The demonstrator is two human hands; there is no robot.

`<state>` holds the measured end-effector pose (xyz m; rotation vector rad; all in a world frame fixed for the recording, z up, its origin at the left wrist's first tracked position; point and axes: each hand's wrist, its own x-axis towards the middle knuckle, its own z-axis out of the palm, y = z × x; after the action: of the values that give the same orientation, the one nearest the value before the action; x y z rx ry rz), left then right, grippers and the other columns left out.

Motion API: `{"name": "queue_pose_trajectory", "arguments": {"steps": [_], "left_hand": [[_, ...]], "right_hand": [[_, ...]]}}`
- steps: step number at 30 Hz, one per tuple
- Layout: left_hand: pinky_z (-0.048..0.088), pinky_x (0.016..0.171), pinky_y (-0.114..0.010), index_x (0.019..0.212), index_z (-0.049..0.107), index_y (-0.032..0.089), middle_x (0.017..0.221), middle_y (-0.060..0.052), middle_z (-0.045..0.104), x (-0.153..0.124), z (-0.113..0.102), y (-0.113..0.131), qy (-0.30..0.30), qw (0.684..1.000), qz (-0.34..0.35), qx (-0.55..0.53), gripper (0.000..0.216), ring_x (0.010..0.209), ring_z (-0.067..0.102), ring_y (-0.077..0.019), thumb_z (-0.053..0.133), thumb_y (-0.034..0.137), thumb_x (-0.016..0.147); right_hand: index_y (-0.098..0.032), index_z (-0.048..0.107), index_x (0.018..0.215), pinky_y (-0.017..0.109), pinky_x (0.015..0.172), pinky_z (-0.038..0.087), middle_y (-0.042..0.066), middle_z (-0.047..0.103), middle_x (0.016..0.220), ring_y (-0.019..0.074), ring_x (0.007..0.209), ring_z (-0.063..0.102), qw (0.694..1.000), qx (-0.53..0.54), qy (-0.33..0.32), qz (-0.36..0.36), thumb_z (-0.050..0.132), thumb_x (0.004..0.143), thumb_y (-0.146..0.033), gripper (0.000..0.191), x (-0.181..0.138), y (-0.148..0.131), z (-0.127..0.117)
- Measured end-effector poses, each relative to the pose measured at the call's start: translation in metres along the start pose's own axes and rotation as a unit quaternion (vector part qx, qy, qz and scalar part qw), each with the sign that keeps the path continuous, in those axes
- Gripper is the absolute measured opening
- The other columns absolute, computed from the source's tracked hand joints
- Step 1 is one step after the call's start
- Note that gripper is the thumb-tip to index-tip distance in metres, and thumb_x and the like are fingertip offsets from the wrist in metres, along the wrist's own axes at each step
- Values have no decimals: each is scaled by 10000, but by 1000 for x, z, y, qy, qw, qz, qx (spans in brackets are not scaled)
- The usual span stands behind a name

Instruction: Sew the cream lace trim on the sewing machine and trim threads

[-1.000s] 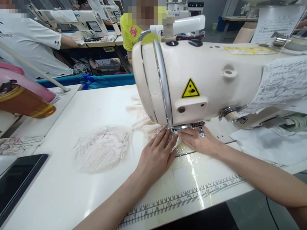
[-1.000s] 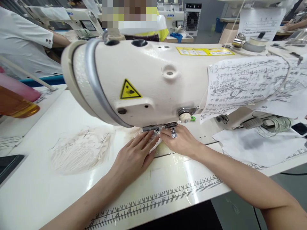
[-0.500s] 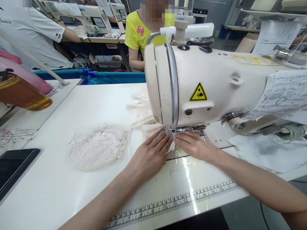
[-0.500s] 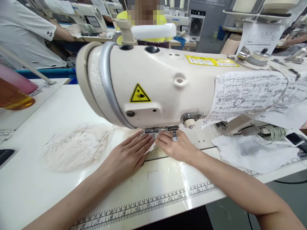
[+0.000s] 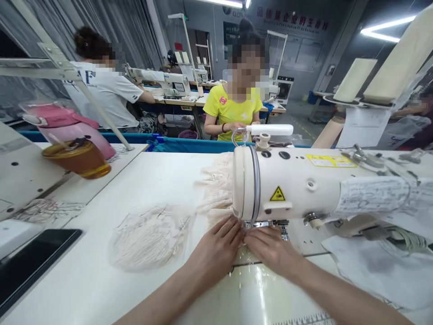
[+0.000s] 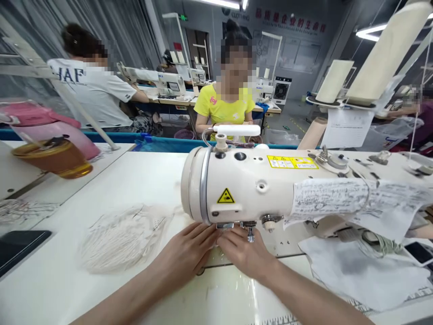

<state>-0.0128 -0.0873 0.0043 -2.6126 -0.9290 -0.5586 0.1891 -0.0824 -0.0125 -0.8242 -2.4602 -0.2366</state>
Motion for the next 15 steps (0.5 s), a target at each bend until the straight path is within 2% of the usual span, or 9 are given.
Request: {"name": "queue_pose_trajectory", "arguments": {"steps": [3,9,12,15], "left_hand": [[536,975,-427,1114,656,103,1125,-125,697,1,0,-3,42,998,10,-50,336,1057,657,-247,431,75,866],[583,903,-392,1035,670,128,1078,-96,716,-6,11,-8,108,991,6,-85,278,972,683,-216,436,86,893],[585,889,-387,967,673,114,1033,-98,724,-9,18,-7,152,983,0,-100,202,908,688,-204,495,76,879],[581,885,-409,898,672,105,1014,-114,722,-10,23,-6,164,980,-4,-116,166,867,683,-202,518,58,860]], "right_hand": [[-240,670,893,258,704,537,13,709,811,146,733,649,1000,-12,1,13,513,906,-122,197,0,0,2],[-322,689,1026,269,657,592,-7,736,916,176,736,687,999,-17,-12,26,579,872,-160,249,-9,1,6],[-320,667,1127,247,733,608,-7,727,1022,184,834,699,999,-10,-29,10,599,849,-134,341,-13,3,5],[-263,623,1221,235,871,580,9,695,1132,173,945,684,999,-2,-42,-16,605,846,-108,407,-15,4,2]]}}
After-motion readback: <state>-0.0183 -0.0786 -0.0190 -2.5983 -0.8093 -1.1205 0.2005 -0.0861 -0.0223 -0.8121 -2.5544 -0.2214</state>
